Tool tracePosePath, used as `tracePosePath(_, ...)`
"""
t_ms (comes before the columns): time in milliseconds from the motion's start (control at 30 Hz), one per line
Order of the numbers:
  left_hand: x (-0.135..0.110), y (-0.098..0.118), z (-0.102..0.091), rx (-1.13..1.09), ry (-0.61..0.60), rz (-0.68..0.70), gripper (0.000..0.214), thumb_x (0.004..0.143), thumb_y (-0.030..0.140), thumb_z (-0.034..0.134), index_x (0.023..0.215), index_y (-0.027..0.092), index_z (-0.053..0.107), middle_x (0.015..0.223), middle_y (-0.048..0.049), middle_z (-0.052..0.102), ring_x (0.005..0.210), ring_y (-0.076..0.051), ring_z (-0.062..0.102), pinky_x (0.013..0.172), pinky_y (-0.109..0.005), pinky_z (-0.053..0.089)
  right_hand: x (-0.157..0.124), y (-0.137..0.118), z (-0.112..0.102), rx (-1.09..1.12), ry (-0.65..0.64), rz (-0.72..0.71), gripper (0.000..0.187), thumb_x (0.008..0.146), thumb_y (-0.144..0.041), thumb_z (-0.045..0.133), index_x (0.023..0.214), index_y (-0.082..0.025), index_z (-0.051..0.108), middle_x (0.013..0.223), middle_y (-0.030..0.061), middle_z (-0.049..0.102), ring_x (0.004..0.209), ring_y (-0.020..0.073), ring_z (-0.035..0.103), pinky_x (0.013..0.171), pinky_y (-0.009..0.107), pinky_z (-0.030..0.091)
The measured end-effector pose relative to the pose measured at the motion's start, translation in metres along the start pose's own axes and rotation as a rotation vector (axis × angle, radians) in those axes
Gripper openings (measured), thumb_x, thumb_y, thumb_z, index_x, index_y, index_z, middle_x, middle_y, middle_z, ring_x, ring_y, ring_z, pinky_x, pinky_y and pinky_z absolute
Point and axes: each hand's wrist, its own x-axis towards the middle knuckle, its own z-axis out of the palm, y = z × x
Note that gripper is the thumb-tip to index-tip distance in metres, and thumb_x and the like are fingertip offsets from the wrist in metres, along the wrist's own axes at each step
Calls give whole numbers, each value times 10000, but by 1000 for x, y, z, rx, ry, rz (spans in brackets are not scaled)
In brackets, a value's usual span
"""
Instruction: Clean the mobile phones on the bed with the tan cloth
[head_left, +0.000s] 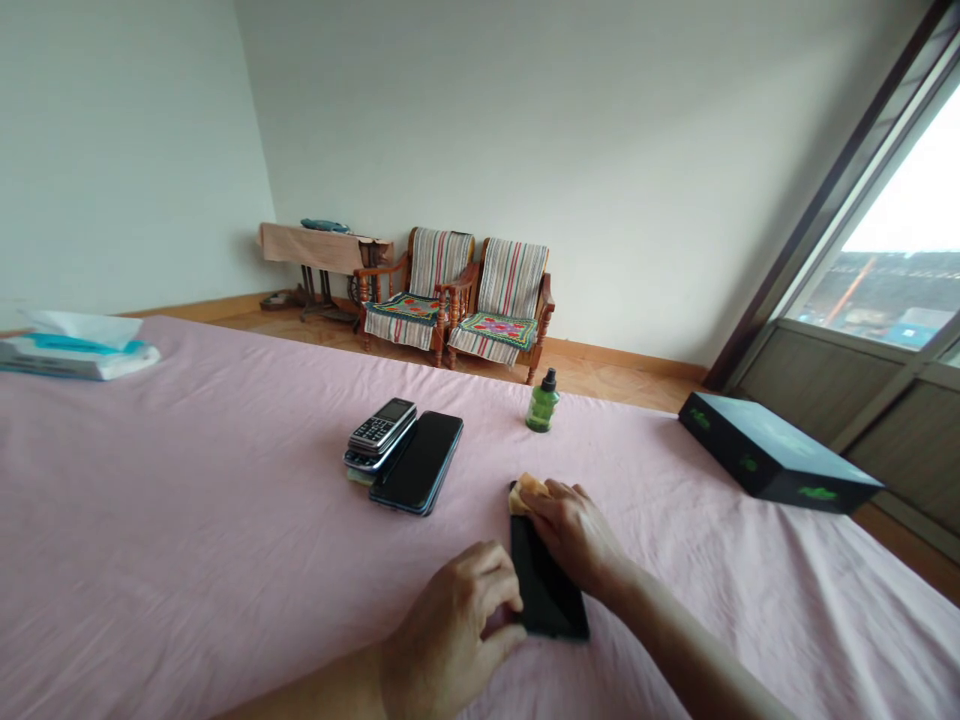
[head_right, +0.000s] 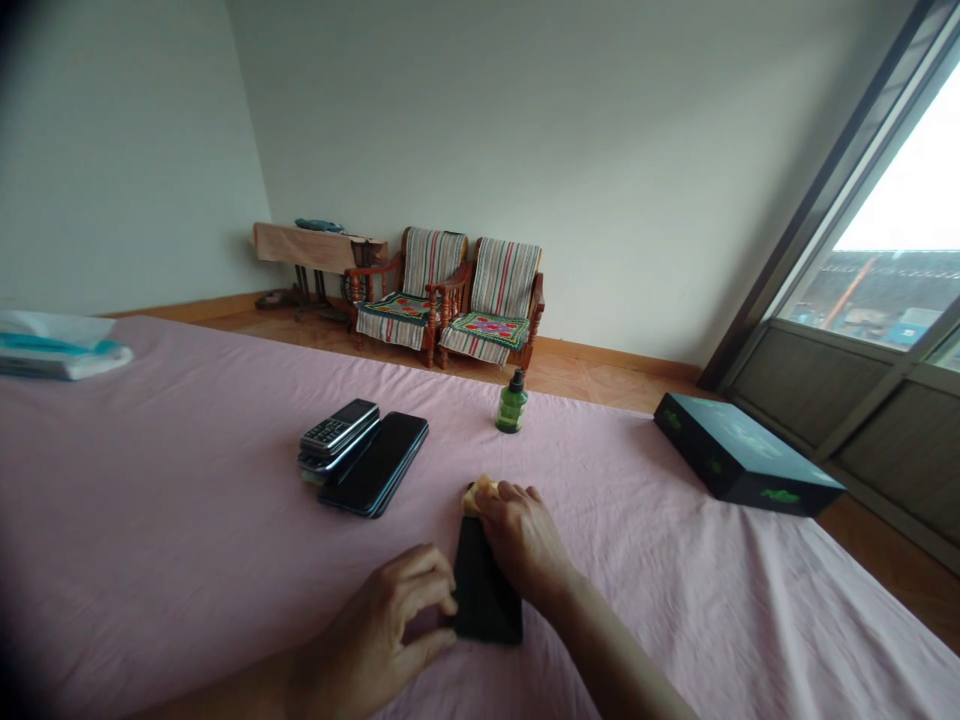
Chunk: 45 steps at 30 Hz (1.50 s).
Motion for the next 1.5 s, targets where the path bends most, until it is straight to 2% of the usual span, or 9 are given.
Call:
tracePosePath(167,1,4,-1,9,-6,32,204,716,10,659,719,182,550,887,8,589,867,-161,548,755,-249,429,-38,-19,-3,146,-32,-115,228,854,-61,497,921,-224,641,892,11,641,814,157,563,770,284,355)
tracePosePath(267,1,5,0,28,-4,31,208,733,15,654,700,179,530,895,1,593,865,-163,545,760,-259,431,-44,-23,-6,148,-38,-106,223,843,-54,511,911,-223,639,880,12,642,806,159,565,762,286,361)
tracePosePath(467,1,7,2,80,1,19,248,701,51,716,711,184,507,942,-19,611,899,-195,546,795,-294,448,-10,-19,-1,3,6,5,288,902,-58,426,1048,-210,621,1009,50,659,899,179,602,807,302,372)
tracePosePath(600,2,9,1,80,-5,10,261,694,42,729,725,187,513,970,-25,629,915,-203,556,812,-311,460,7,-21,4,-52,6,42,299,919,-71,400,1078,-211,612,1012,61,663,867,181,618,784,296,379)
tracePosePath(767,1,6,5,37,21,52,245,711,14,692,730,191,523,1056,-35,630,1077,-221,548,956,-348,438,9,-18,7,-58,6,88,289,923,-91,394,1069,-209,614,995,63,677,846,184,628,776,293,380)
tracePosePath(1000,4,6,4,2,9,36,278,690,-16,700,736,192,521,1033,-40,635,1112,-225,556,983,-341,433,7,-3,2,-69,15,211,324,888,-74,379,1042,-189,639,973,79,691,860,192,645,758,295,385)
tracePosePath(1133,5,10,2,15,-19,33,287,701,-4,729,739,181,513,1011,-28,625,1080,-206,564,960,-311,433,12,-8,1,-76,-8,207,309,882,-66,380,971,-189,649,934,77,692,823,177,646,747,282,373)
tracePosePath(1267,5,9,2,51,-33,39,279,718,22,742,736,174,509,1004,-24,614,1043,-201,565,926,-306,443,24,-16,5,-70,-37,184,304,891,-74,382,983,-195,645,937,68,687,789,169,643,747,286,363)
tracePosePath(1500,4,8,4,119,-49,48,258,727,43,757,798,179,550,1094,-22,614,1096,-200,555,982,-314,435,29,-9,6,-57,-45,184,299,899,-96,386,989,-201,652,956,64,695,850,173,647,787,289,355)
